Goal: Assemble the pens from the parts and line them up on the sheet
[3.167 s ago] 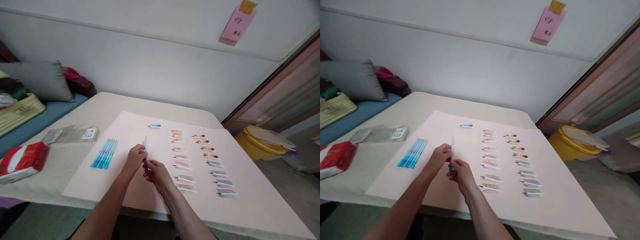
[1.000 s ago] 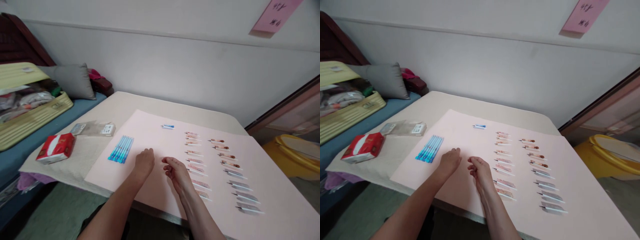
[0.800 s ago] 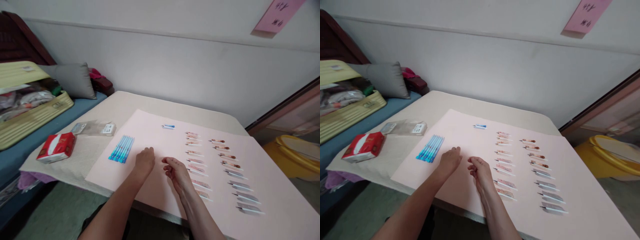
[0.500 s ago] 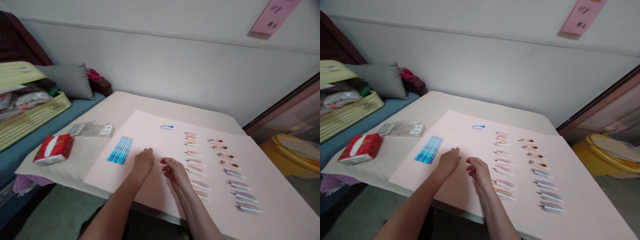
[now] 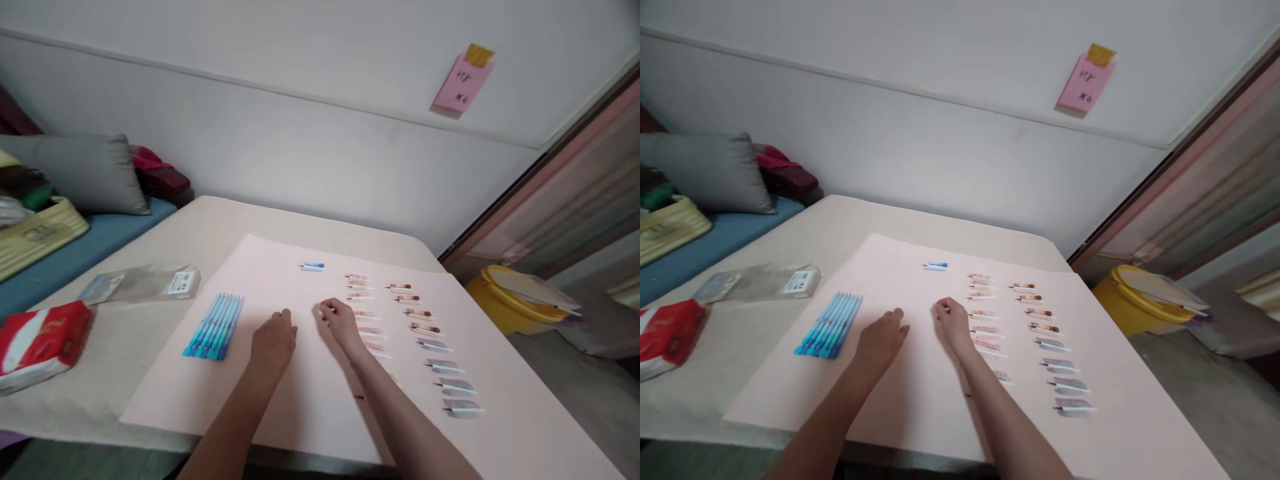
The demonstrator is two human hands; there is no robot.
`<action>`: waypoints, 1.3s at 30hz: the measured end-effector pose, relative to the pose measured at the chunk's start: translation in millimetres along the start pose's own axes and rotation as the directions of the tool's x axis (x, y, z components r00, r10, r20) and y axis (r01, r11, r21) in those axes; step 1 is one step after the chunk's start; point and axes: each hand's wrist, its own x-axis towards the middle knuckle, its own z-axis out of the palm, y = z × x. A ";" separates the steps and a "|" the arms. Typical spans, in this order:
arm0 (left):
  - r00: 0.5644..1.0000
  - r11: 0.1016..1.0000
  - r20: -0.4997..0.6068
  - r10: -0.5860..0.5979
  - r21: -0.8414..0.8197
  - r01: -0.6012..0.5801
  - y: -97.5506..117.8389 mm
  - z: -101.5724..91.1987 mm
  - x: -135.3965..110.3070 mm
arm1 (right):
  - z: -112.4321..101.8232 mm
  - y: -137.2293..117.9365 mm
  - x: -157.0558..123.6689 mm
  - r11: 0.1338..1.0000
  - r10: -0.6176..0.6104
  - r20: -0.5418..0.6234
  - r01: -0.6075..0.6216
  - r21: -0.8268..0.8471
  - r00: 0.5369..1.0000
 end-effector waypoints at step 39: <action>0.997 0.997 -0.045 0.061 -0.048 -0.063 -7.7 -2.5 -9.2 | 5.8 -5.0 -69.3 0.666 -0.048 0.208 0.186 -0.722 0.977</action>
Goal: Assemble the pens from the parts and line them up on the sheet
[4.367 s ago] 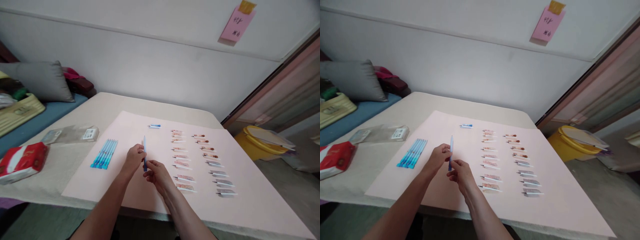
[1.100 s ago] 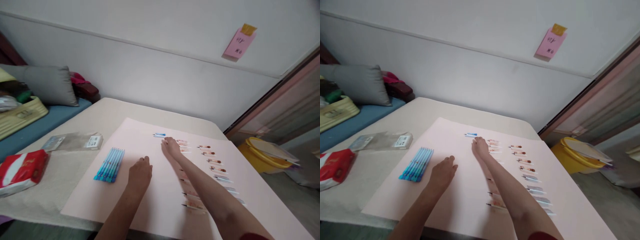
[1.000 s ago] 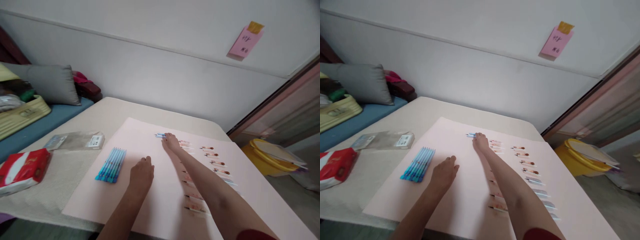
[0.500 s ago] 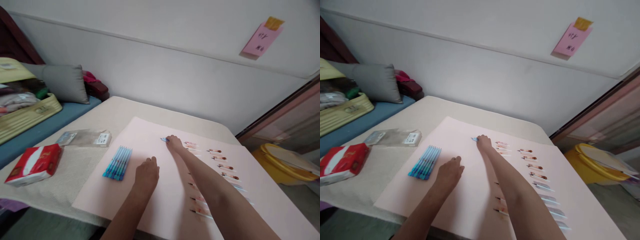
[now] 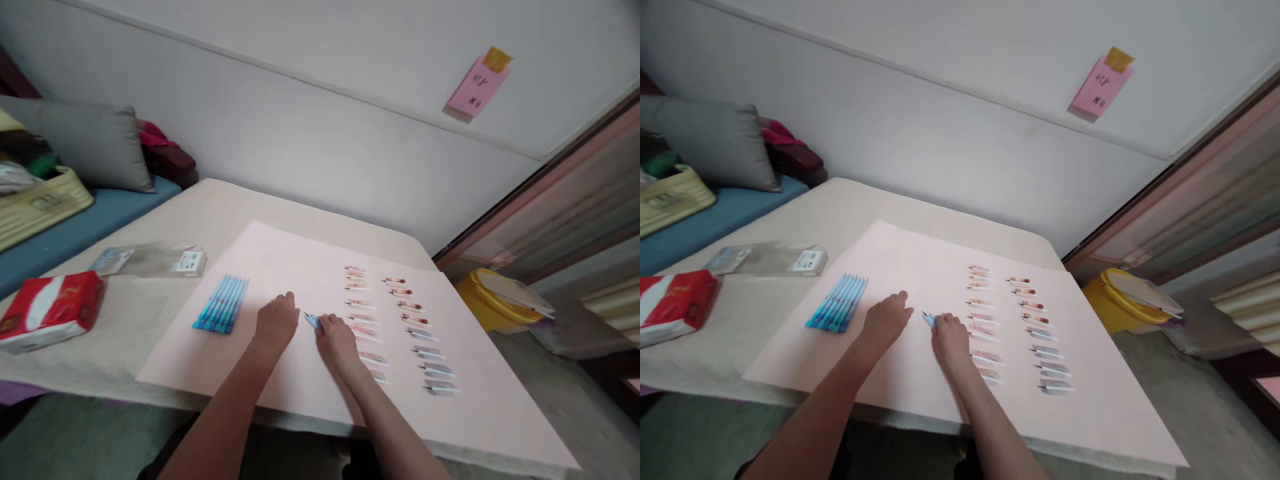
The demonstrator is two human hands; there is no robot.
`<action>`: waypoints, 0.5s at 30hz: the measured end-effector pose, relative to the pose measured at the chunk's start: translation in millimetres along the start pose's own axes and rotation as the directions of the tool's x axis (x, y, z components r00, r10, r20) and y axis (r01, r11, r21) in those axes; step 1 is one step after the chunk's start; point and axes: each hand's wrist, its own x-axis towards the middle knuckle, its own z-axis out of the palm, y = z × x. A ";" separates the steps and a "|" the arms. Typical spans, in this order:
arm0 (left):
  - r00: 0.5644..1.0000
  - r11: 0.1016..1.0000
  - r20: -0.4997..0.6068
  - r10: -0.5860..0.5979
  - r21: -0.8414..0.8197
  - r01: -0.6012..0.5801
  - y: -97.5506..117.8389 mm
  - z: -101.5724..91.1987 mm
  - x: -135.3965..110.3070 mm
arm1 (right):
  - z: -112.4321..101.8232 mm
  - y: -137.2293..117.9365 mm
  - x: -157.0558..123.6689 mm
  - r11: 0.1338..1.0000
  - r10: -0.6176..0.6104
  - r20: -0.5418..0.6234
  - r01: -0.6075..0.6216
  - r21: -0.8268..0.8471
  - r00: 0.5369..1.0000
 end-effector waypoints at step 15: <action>0.953 0.240 0.183 -0.244 -0.940 0.242 14.2 8.6 10.9 | -3.6 -3.6 -8.6 0.999 -0.035 0.015 0.035 -0.008 0.999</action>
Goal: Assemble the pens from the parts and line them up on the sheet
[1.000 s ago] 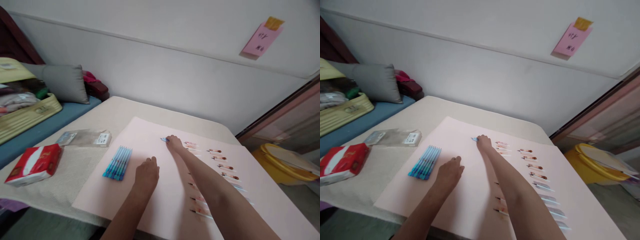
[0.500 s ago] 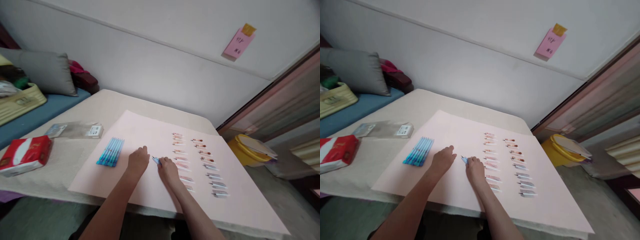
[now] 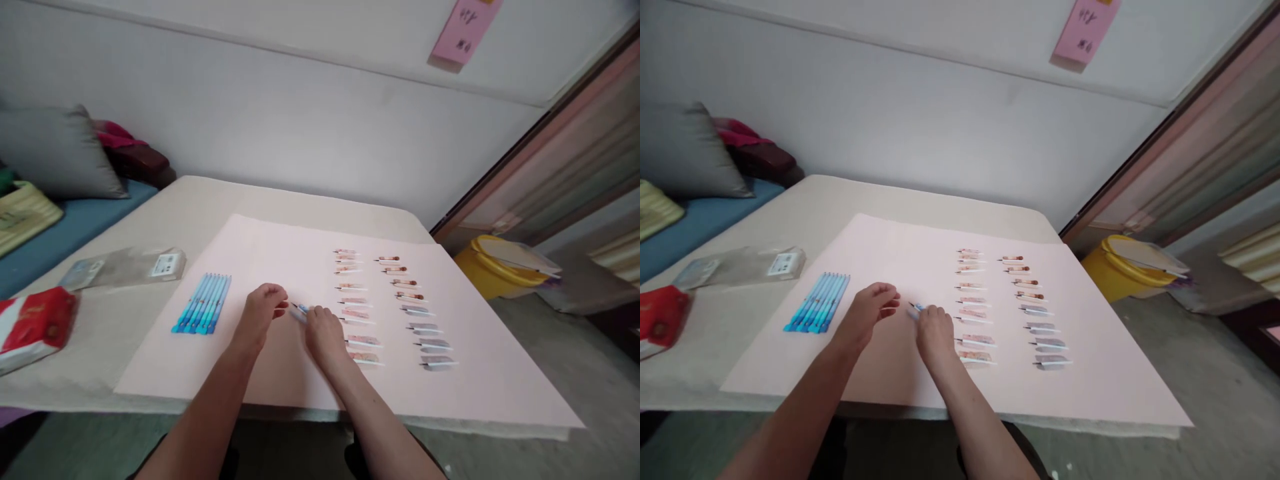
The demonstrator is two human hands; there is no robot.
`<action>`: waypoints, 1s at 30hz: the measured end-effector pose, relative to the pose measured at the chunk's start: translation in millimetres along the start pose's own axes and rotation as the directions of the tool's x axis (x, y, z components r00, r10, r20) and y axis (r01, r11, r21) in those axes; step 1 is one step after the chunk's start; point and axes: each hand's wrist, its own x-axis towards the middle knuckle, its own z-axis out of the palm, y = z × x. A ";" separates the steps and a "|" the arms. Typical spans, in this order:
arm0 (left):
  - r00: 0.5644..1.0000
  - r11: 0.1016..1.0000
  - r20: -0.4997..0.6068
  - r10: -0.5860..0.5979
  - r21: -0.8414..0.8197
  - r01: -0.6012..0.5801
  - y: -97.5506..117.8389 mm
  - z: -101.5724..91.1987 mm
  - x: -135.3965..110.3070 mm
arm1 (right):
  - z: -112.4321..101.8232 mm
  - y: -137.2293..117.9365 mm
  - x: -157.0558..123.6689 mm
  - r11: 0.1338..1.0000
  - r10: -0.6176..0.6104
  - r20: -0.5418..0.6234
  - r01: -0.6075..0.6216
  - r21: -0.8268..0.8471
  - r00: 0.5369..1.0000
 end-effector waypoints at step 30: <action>0.940 0.701 0.005 -0.341 -0.665 0.258 -27.2 12.6 -8.3 | -22.6 44.7 -9.0 0.953 0.167 -0.044 -0.150 0.264 0.985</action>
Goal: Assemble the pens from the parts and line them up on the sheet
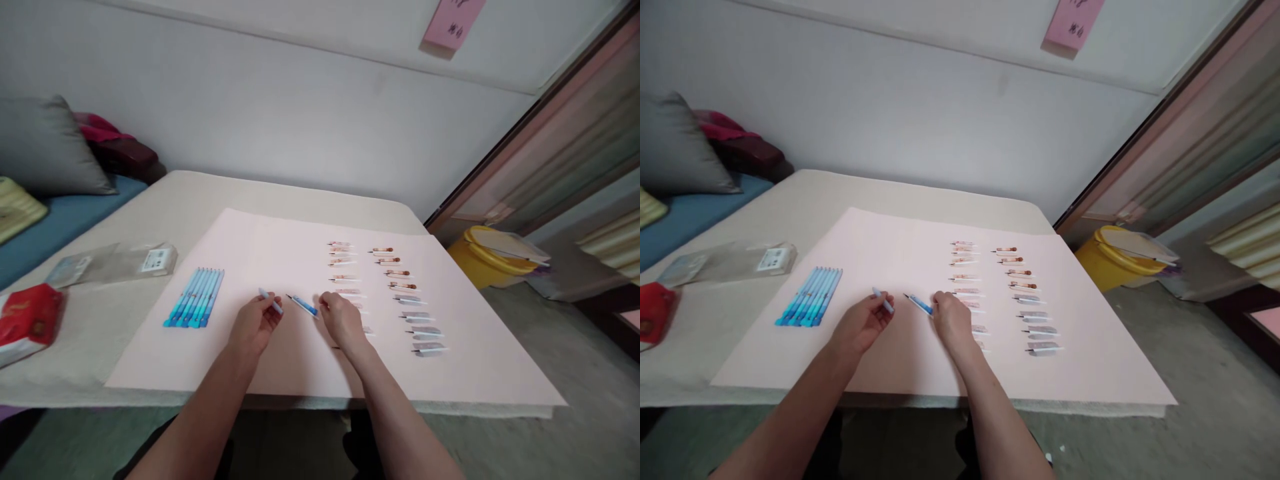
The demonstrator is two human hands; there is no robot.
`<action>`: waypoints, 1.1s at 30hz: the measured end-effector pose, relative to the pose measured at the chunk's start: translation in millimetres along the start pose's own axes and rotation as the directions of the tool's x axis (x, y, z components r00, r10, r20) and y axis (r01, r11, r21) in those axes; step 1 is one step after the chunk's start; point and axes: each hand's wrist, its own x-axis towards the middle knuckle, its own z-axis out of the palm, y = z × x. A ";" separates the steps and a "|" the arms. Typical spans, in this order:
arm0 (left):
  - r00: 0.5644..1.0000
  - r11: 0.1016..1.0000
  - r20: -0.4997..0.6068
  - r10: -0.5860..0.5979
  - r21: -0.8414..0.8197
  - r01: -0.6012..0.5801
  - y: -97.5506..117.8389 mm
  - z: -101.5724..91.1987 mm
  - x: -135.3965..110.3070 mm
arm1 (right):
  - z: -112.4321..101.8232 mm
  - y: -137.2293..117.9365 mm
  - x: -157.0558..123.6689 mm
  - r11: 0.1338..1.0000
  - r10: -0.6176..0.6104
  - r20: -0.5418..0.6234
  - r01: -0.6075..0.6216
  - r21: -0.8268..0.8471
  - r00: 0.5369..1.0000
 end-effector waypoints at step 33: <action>0.990 0.969 -0.129 0.047 -0.235 -0.077 40.9 -11.3 27.3 | 4.9 -37.2 -21.3 0.947 -0.247 -0.088 0.259 0.189 0.965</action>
